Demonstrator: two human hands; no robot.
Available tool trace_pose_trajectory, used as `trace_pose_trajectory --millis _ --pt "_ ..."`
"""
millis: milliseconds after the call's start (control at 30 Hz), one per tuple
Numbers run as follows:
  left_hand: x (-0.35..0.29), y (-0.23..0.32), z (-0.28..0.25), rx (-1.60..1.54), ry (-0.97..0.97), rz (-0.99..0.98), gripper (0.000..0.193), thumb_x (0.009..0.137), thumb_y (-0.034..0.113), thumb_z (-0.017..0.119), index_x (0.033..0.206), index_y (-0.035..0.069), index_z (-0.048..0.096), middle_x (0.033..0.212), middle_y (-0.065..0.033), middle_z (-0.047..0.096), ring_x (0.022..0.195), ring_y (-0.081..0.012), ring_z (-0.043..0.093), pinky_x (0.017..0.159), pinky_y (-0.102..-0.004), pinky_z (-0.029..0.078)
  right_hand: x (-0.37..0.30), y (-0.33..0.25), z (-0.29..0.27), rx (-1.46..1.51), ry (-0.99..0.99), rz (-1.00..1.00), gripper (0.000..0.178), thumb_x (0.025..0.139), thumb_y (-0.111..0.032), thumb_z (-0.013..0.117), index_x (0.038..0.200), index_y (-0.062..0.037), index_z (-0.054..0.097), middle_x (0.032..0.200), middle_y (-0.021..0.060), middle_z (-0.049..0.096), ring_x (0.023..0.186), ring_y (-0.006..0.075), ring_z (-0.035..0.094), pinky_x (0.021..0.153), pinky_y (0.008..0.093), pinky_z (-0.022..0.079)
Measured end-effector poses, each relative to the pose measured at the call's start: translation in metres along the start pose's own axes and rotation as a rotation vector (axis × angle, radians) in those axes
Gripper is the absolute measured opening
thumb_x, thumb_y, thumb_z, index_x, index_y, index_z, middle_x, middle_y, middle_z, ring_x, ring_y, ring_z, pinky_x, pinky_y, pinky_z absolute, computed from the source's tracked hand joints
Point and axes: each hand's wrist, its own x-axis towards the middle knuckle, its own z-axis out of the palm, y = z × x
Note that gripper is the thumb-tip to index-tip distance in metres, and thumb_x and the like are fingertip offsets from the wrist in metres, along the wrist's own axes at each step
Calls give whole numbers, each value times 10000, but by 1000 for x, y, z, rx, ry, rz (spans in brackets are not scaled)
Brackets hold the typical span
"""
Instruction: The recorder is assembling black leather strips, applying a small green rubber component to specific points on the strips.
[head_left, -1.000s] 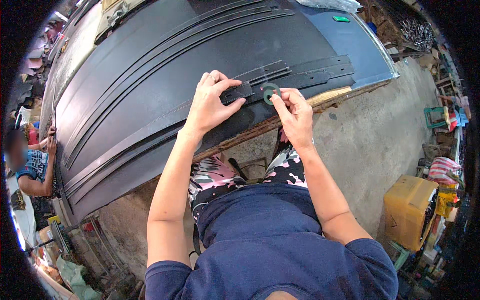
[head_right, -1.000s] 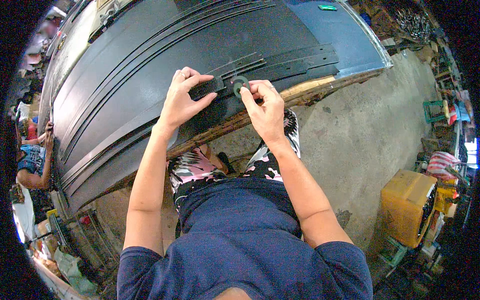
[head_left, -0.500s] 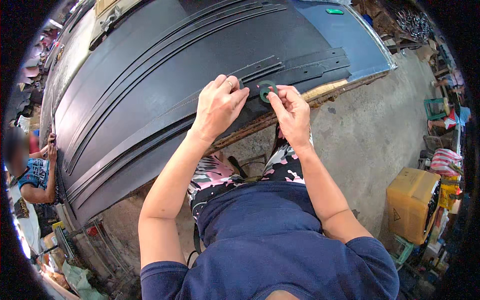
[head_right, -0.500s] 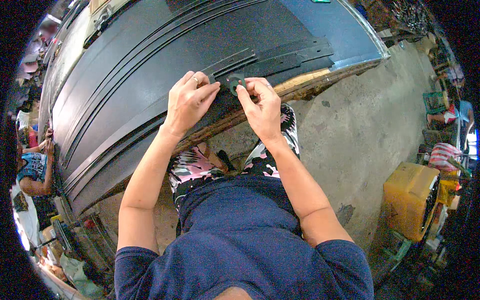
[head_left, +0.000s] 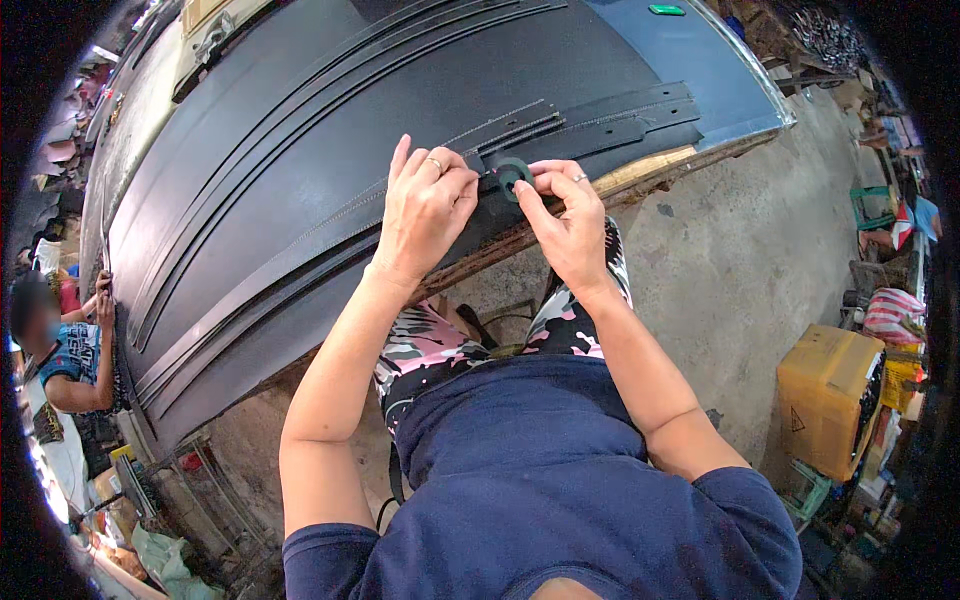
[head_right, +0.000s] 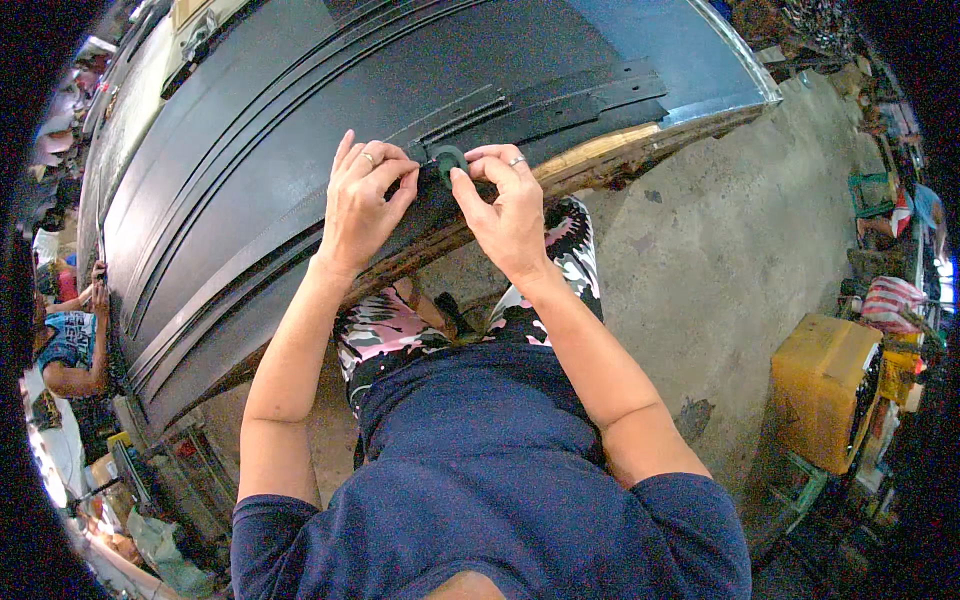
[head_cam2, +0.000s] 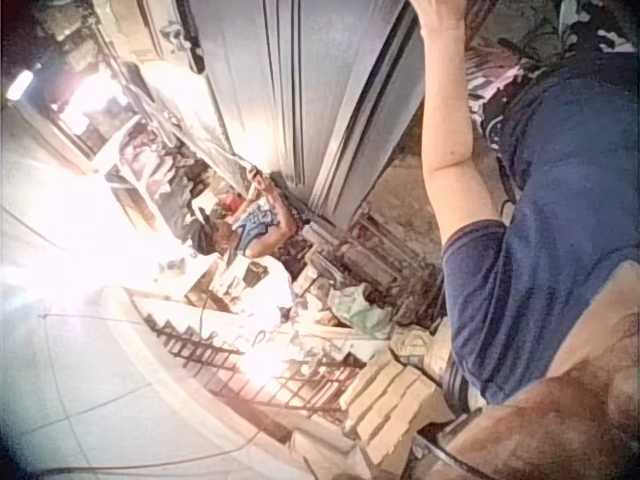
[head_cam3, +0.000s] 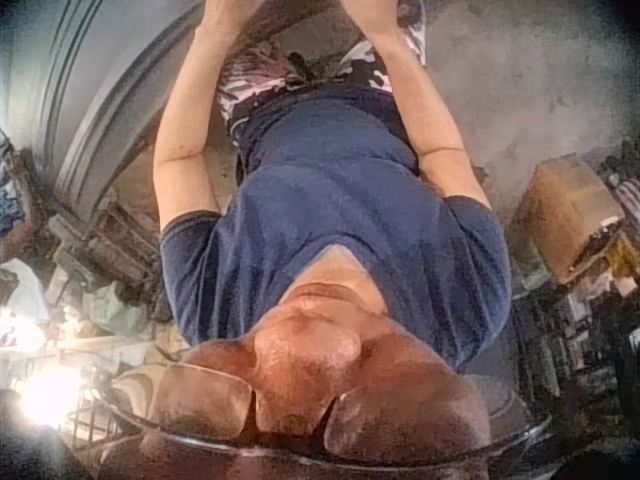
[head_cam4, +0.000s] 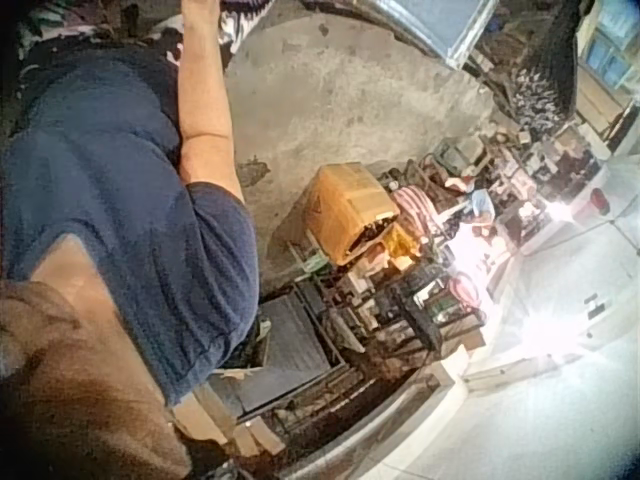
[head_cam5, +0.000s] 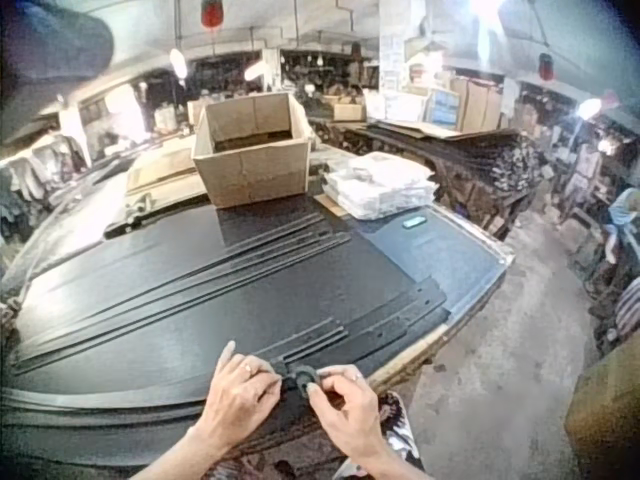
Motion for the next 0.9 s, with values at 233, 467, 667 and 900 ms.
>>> trace_pose_trajectory --millis 233,467,667,900 --pt "-2 -2 6 -14 56 -32 100 729 62 728 795 92 660 867 -14 633 881 -219 624 1076 -492 363 -1 3 4 -132 -21 -43 126 841 -76 699 801 30 645 961 110 635 863 202 599 769 301 466" --pt "-3 -2 10 -18 102 -40 118 713 56 738 782 102 655 863 -1 641 873 -202 627 1073 -464 368 -1 1 6 -196 -24 -83 145 817 -96 719 774 11 631 966 104 606 912 242 558 805 333 439" --pt "-4 -2 10 -21 116 -49 117 710 58 743 771 106 655 862 0 642 873 -197 628 1073 -463 369 -1 2 8 -218 -20 -93 157 811 -111 727 780 9 631 975 102 596 931 250 541 822 339 429" --pt "-4 -1 12 -22 123 -53 119 705 56 745 764 102 652 862 -2 645 872 -196 631 1074 -465 368 -1 3 9 -174 -7 -83 159 782 -118 728 724 -12 624 950 126 584 927 295 532 830 385 418"
